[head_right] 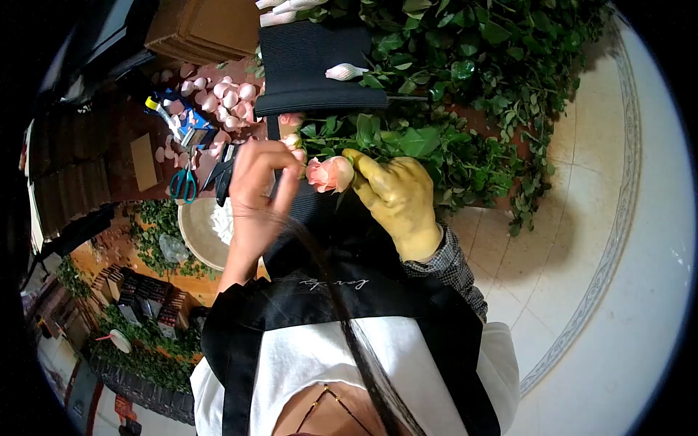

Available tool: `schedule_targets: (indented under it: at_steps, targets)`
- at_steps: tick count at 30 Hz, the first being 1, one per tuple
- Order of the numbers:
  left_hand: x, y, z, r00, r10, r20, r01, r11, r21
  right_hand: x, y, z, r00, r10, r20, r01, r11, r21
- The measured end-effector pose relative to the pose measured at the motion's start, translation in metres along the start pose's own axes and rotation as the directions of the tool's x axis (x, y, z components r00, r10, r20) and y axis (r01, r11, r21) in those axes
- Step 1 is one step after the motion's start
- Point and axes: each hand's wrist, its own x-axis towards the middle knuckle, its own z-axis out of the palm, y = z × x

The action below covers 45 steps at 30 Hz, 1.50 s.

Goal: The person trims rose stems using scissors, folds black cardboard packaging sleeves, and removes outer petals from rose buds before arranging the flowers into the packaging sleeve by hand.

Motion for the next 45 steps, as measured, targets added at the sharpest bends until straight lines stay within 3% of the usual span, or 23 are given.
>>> schedule_targets:
  at_steps: [3,4,5,8,18,22,25,27,29,31,37,39,45]
  targets:
    - [0.001,0.002,-0.008,0.982,-0.016,-0.19,0.064,0.967,0.245,-0.001,0.0,-0.001,1.0,-0.015,-0.005,0.015,1.0,-0.019]
    - [0.0,0.001,-0.014,0.988,0.043,-0.146,0.002,0.955,0.297,-0.002,0.0,-0.001,1.0,-0.015,-0.006,0.015,1.0,-0.019]
    - [-0.001,0.001,-0.014,0.988,0.043,-0.146,0.002,0.955,0.298,-0.002,-0.001,0.0,1.0,0.003,-0.008,-0.003,1.0,-0.022]
    - [-0.005,0.001,-0.014,0.981,0.195,-0.007,-0.187,0.95,0.251,-0.002,-0.002,0.002,1.0,0.007,-0.03,-0.008,0.999,-0.038]
    - [-0.007,0.002,-0.007,0.945,0.32,0.063,-0.324,0.898,0.296,-0.001,-0.006,0.001,0.999,0.023,-0.033,-0.024,0.999,-0.025]
    - [-0.008,0.002,-0.003,0.946,0.323,0.015,-0.309,0.89,0.336,-0.001,-0.008,0.0,0.999,0.015,-0.041,-0.017,0.999,-0.047]
    - [-0.012,-0.001,-0.002,0.962,0.131,-0.242,-0.076,0.972,0.224,-0.002,-0.005,0.002,0.999,0.019,-0.029,-0.019,1.0,-0.014]
    - [-0.015,0.0,-0.009,0.978,-0.025,-0.205,0.065,0.979,0.191,-0.003,-0.004,0.006,0.997,0.003,-0.074,-0.005,0.999,-0.032]
    - [-0.016,-0.001,-0.013,0.988,-0.025,-0.151,0.057,0.975,0.213,-0.005,-0.002,0.008,0.997,-0.006,-0.079,0.003,0.999,-0.037]
    - [-0.008,0.004,-0.009,0.989,0.116,-0.088,-0.096,0.974,0.207,-0.004,-0.002,0.009,0.996,-0.015,-0.086,0.011,0.999,-0.044]
    - [-0.01,0.0,-0.001,0.988,0.154,-0.019,-0.15,0.978,0.148,-0.001,-0.008,0.002,0.999,0.004,-0.047,-0.007,0.997,-0.073]
    - [-0.01,0.0,0.0,0.981,0.193,-0.003,-0.189,0.965,0.18,-0.001,-0.01,-0.002,0.998,0.039,0.041,-0.036,0.997,-0.061]
    - [-0.007,0.0,-0.002,0.968,0.25,-0.013,-0.239,0.936,0.258,0.0,-0.012,0.001,0.998,0.055,0.036,-0.051,0.993,-0.106]
